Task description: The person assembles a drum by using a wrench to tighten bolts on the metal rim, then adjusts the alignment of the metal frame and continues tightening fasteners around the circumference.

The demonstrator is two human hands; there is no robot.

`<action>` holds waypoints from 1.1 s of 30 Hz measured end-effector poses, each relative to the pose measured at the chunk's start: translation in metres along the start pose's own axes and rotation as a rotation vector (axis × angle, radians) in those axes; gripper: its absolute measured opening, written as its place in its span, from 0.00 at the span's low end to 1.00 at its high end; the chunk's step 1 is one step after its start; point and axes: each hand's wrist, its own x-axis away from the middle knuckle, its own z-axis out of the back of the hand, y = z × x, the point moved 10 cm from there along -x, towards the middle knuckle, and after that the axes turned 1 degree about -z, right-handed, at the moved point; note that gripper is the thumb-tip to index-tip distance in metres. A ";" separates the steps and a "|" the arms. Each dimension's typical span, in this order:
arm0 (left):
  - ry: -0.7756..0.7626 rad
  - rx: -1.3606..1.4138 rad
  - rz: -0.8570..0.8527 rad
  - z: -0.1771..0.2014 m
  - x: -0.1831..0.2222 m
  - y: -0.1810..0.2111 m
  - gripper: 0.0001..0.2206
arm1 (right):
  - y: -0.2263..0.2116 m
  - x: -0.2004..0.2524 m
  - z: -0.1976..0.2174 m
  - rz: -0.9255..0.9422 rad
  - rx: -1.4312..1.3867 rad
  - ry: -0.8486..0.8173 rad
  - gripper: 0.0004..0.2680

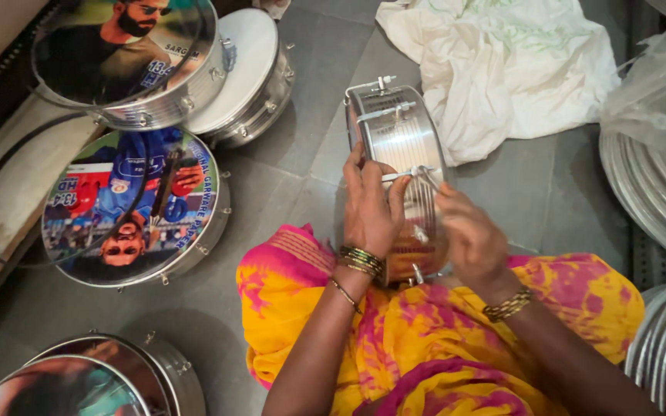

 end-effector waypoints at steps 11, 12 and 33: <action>-0.030 0.012 0.084 0.007 -0.007 -0.008 0.12 | 0.028 -0.017 -0.007 -0.136 -0.197 0.022 0.08; -0.039 0.001 0.087 0.009 -0.009 -0.009 0.12 | 0.022 -0.020 -0.012 -0.032 -0.213 0.011 0.09; -0.264 -0.239 0.314 0.007 -0.004 0.003 0.12 | 0.029 -0.119 0.041 -0.547 -0.245 -0.113 0.17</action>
